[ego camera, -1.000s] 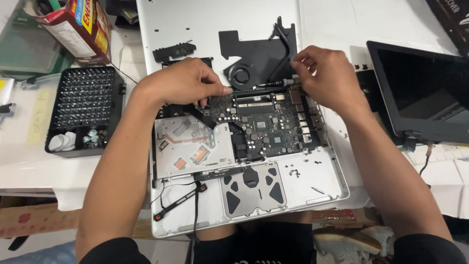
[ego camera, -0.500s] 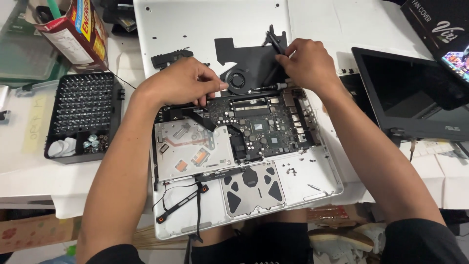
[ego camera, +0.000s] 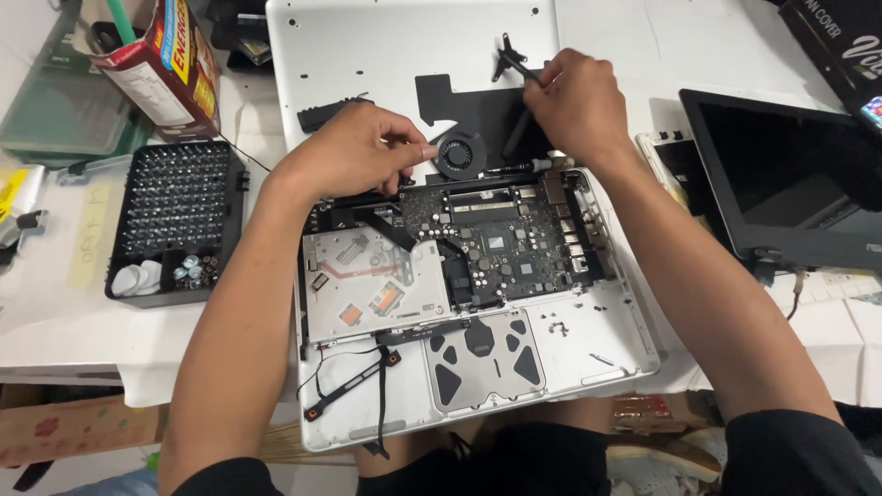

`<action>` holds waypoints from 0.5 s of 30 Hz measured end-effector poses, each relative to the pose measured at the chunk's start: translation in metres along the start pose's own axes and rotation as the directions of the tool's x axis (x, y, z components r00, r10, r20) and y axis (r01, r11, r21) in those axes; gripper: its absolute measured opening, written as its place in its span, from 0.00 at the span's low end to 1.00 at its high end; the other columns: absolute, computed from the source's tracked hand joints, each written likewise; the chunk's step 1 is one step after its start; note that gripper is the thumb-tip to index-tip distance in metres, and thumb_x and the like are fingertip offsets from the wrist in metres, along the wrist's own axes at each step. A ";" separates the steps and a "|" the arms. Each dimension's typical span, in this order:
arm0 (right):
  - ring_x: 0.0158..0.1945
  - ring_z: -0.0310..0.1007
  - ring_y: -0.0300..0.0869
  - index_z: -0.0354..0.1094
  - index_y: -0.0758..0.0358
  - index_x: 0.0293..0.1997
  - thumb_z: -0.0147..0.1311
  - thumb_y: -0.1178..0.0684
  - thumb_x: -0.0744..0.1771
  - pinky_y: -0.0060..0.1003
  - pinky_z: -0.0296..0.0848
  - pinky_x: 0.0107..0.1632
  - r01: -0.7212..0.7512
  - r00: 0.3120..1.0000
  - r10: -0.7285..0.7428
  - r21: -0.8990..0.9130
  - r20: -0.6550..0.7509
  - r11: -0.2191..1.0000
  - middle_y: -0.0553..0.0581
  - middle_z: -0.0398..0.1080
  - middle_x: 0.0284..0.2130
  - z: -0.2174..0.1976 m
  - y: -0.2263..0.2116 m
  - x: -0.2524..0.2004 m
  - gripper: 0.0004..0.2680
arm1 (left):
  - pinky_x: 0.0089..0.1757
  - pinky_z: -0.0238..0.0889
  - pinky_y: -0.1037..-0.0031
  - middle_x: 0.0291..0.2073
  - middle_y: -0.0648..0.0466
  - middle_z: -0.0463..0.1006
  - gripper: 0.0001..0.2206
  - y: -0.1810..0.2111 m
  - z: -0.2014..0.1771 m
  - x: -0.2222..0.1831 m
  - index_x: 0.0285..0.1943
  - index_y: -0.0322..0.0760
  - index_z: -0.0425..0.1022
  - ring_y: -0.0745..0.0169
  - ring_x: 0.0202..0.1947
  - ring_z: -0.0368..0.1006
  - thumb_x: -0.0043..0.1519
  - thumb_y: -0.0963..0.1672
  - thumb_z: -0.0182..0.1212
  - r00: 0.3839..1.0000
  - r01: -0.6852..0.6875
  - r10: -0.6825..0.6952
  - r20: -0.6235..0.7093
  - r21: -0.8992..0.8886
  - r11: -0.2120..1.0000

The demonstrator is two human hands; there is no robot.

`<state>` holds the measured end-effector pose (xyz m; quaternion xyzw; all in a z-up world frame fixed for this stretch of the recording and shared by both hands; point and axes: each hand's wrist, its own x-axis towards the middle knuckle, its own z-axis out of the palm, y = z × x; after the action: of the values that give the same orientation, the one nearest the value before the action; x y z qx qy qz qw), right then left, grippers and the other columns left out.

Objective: Cleaning a laptop chassis, installing a motherboard, connecting internal ribbon cables, and securing components with a screwdriver.

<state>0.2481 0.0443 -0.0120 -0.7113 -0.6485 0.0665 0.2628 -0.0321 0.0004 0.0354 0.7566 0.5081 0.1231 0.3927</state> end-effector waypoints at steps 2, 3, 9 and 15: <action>0.32 0.73 0.44 0.70 0.58 0.38 0.59 0.50 0.70 0.44 0.73 0.36 0.048 0.999 -0.046 0.072 -0.029 0.996 0.52 0.73 0.26 -0.001 0.008 0.005 0.06 | 0.40 0.68 0.75 0.23 0.52 0.81 0.13 0.002 0.001 -0.001 0.49 0.45 0.83 0.68 0.26 0.76 0.67 0.51 0.58 1.000 0.023 -0.023 0.004 0.008 1.000; 0.29 0.71 0.42 0.69 0.59 0.37 0.58 0.52 0.70 0.41 0.71 0.37 0.101 0.993 -0.093 0.139 -0.067 0.985 0.50 0.69 0.18 -0.002 0.012 0.009 0.06 | 0.41 0.69 0.73 0.24 0.52 0.82 0.14 0.005 0.001 0.000 0.52 0.45 0.83 0.68 0.27 0.76 0.67 0.51 0.58 0.999 0.040 -0.040 0.004 0.014 0.999; 0.21 0.63 0.37 0.65 0.68 0.44 0.54 0.60 0.75 0.33 0.61 0.23 0.290 0.955 -0.257 0.282 -0.148 0.915 0.53 0.71 0.23 -0.043 0.010 -0.014 0.05 | 0.41 0.66 0.73 0.27 0.55 0.80 0.12 0.011 0.006 0.000 0.53 0.49 0.82 0.69 0.27 0.75 0.68 0.51 0.57 0.998 0.070 -0.070 0.005 0.015 0.997; 0.29 0.68 0.37 0.61 0.66 0.49 0.53 0.64 0.75 0.29 0.63 0.27 0.379 0.925 -0.366 0.356 -0.106 0.854 0.55 0.74 0.33 -0.059 0.009 -0.049 0.04 | 0.29 0.69 0.75 0.43 0.55 0.79 0.16 -0.008 0.017 0.016 0.60 0.41 0.76 0.67 0.22 0.75 0.66 0.49 0.59 0.935 -0.295 0.264 -0.235 -0.105 0.950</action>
<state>0.2742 -0.0196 0.0221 -0.5110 -0.7449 0.1229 0.4110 -0.0201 0.0073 0.0147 0.7740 0.4254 0.2950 0.3647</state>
